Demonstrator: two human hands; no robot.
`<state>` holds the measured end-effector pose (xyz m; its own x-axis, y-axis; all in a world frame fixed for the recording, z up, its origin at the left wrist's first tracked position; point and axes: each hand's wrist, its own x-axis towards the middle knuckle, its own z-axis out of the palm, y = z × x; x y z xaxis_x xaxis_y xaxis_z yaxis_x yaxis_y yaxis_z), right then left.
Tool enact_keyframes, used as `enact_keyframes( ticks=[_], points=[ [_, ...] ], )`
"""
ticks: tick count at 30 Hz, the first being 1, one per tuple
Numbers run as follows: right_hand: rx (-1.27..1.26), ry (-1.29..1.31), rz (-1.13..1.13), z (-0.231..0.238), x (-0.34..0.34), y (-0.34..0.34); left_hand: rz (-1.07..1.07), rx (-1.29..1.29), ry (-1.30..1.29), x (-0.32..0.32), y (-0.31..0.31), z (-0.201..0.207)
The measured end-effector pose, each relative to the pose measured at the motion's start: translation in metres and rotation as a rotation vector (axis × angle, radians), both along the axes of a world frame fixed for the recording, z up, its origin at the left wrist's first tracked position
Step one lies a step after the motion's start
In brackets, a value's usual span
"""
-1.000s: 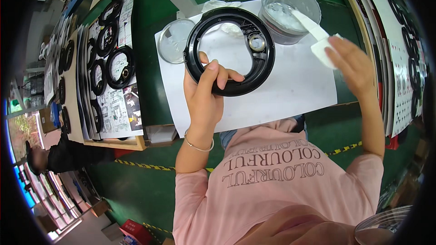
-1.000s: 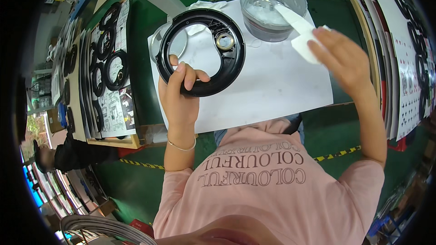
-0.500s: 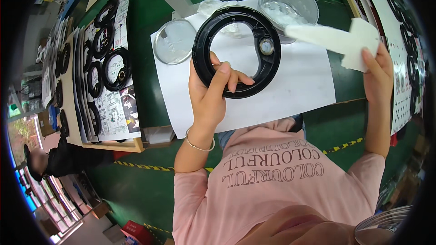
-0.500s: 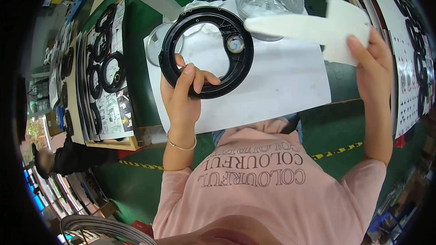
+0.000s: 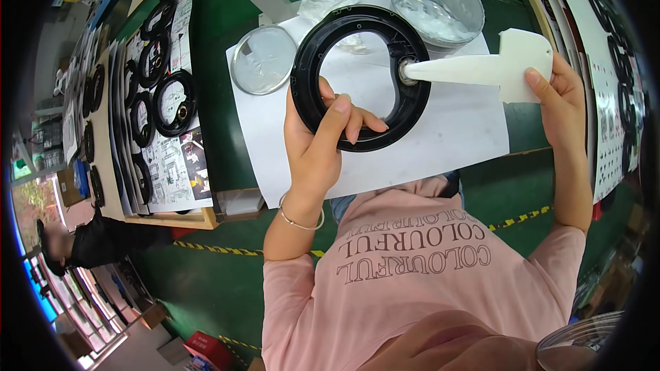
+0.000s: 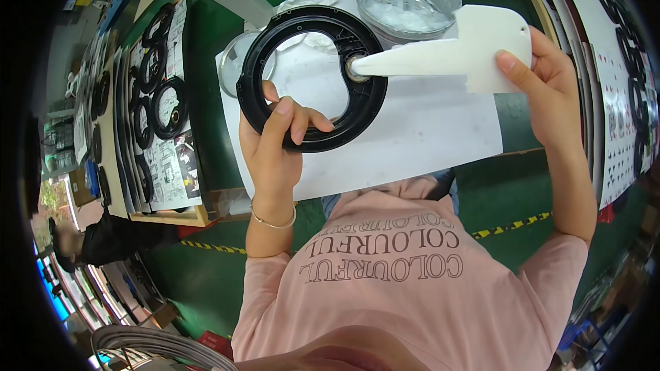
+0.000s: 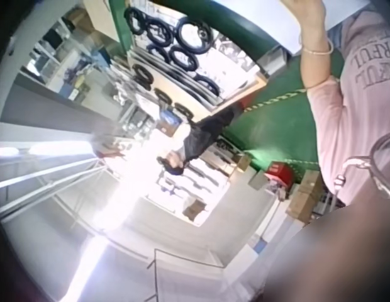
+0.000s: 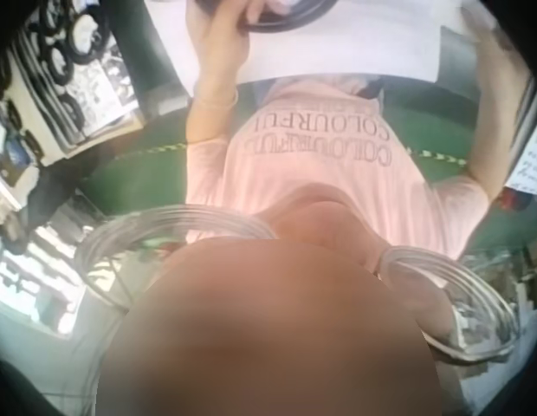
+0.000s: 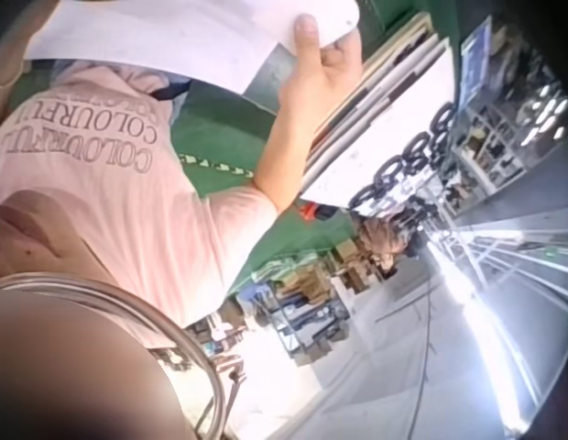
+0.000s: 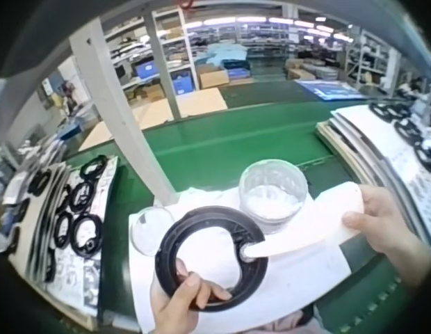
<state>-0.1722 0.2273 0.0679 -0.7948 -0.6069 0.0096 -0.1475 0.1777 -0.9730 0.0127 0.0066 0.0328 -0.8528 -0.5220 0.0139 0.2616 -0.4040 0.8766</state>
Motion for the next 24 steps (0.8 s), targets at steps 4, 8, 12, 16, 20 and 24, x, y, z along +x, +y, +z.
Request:
enact_keyframes(
  ticks=[4,8,12,16,20,24],
  points=[
    [-0.025,0.036,-0.004,0.001,-0.002,0.001,-0.008,-0.014,0.002,-0.001,0.0,-0.001],
    [-0.058,0.219,-0.07,0.009,0.005,0.014,0.008,-0.007,-0.002,0.0,0.0,0.002],
    [0.041,0.727,0.157,0.015,0.009,0.014,0.012,-0.015,-0.002,0.001,-0.001,0.002],
    [-0.013,1.05,0.423,0.029,0.016,-0.002,0.015,-0.012,-0.002,0.0,-0.001,0.001],
    [-0.002,1.248,0.465,0.031,0.022,-0.008,0.013,-0.024,-0.001,0.001,-0.001,0.002],
    [0.051,1.303,0.506,0.035,0.023,-0.009,0.027,-0.057,-0.002,0.002,0.0,0.003]
  ],
)
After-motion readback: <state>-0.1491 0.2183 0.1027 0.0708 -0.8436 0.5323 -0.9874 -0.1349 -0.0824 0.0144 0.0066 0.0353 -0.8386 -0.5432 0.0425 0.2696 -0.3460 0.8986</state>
